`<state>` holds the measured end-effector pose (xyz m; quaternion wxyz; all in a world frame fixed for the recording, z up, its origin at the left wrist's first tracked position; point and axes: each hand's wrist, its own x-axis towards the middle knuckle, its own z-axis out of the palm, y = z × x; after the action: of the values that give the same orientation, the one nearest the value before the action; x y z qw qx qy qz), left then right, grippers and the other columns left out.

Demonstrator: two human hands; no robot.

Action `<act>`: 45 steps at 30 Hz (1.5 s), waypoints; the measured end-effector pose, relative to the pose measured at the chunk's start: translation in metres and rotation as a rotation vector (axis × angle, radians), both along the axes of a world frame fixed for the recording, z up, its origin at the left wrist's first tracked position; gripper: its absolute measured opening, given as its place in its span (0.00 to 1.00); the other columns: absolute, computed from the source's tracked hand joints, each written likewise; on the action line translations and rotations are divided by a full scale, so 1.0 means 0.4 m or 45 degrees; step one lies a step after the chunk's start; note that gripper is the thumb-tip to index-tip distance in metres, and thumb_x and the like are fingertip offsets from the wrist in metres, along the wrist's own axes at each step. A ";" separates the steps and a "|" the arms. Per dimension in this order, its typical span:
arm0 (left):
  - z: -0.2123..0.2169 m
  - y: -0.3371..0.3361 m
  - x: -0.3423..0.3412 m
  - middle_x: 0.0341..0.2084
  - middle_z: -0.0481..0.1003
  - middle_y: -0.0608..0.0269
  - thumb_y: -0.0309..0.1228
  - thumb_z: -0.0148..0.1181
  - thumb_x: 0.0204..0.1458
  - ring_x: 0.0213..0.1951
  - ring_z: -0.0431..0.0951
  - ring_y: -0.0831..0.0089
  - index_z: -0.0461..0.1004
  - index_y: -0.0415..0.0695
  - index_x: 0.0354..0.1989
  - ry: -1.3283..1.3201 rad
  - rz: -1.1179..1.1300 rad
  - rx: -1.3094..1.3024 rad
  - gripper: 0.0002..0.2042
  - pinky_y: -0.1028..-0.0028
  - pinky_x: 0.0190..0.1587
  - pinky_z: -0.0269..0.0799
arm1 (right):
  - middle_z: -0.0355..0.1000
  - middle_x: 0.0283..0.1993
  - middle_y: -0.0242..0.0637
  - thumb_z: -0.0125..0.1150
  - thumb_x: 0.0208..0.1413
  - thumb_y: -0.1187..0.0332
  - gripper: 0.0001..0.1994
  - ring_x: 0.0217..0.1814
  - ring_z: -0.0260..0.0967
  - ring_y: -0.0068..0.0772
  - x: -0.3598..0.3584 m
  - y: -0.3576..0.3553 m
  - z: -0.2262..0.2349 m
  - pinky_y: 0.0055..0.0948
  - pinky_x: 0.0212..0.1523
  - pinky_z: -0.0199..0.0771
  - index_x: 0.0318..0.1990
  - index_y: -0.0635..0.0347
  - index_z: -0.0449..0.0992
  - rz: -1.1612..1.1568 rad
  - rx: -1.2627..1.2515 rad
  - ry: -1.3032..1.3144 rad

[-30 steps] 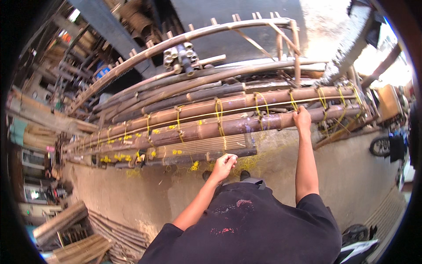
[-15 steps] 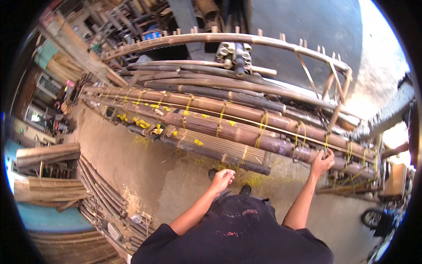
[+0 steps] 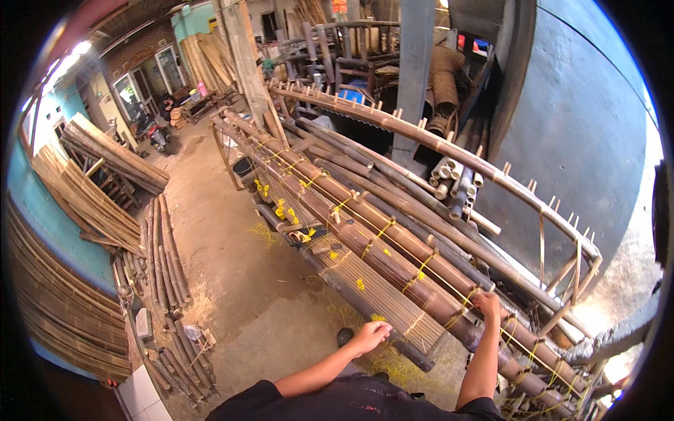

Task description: The person ties yellow string around a bundle of bamboo poles arranged on a wooden rack. They repeatedly wrap the string around the poles and tie knots to secure the bundle. The person works methodically along the length of the poles, ensuring each section is fastened.

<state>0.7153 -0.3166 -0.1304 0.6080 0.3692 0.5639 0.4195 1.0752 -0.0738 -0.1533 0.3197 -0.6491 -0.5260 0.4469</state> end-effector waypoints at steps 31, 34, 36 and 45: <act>-0.017 -0.110 0.094 0.30 0.75 0.66 0.34 0.51 0.63 0.31 0.73 0.80 0.75 0.38 0.44 0.014 -0.123 -0.098 0.12 0.78 0.36 0.71 | 0.76 0.36 0.55 0.53 0.51 0.63 0.11 0.40 0.76 0.57 -0.073 0.170 0.047 0.49 0.43 0.77 0.30 0.58 0.80 0.181 0.444 -1.072; -0.055 -0.173 0.081 0.31 0.75 0.65 0.35 0.51 0.63 0.31 0.74 0.79 0.75 0.39 0.45 -0.014 -0.097 -0.324 0.12 0.77 0.36 0.71 | 0.76 0.33 0.55 0.53 0.56 0.56 0.18 0.39 0.76 0.58 -0.044 0.139 0.070 0.50 0.43 0.76 0.30 0.62 0.79 0.051 0.500 -1.040; -0.061 -0.167 0.076 0.32 0.75 0.64 0.35 0.51 0.63 0.31 0.74 0.79 0.75 0.39 0.45 0.038 -0.202 -0.321 0.12 0.77 0.36 0.72 | 0.76 0.31 0.55 0.53 0.57 0.51 0.21 0.38 0.76 0.57 0.003 0.116 0.100 0.50 0.43 0.76 0.29 0.63 0.79 -0.011 0.446 -1.019; -0.005 0.150 0.249 0.40 0.77 0.51 0.35 0.50 0.62 0.39 0.80 0.68 0.70 0.36 0.48 -0.430 -0.239 -0.216 0.14 0.70 0.42 0.78 | 0.70 0.48 0.40 0.40 0.66 0.65 0.14 0.55 0.66 0.38 -0.105 -0.488 0.254 0.36 0.57 0.65 0.49 0.57 0.73 1.337 0.107 -0.129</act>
<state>0.8151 -0.2567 -0.1323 0.7592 0.2921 0.4503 0.3681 1.0333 -0.2692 -0.0515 0.0528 -0.3055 -0.8126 0.4935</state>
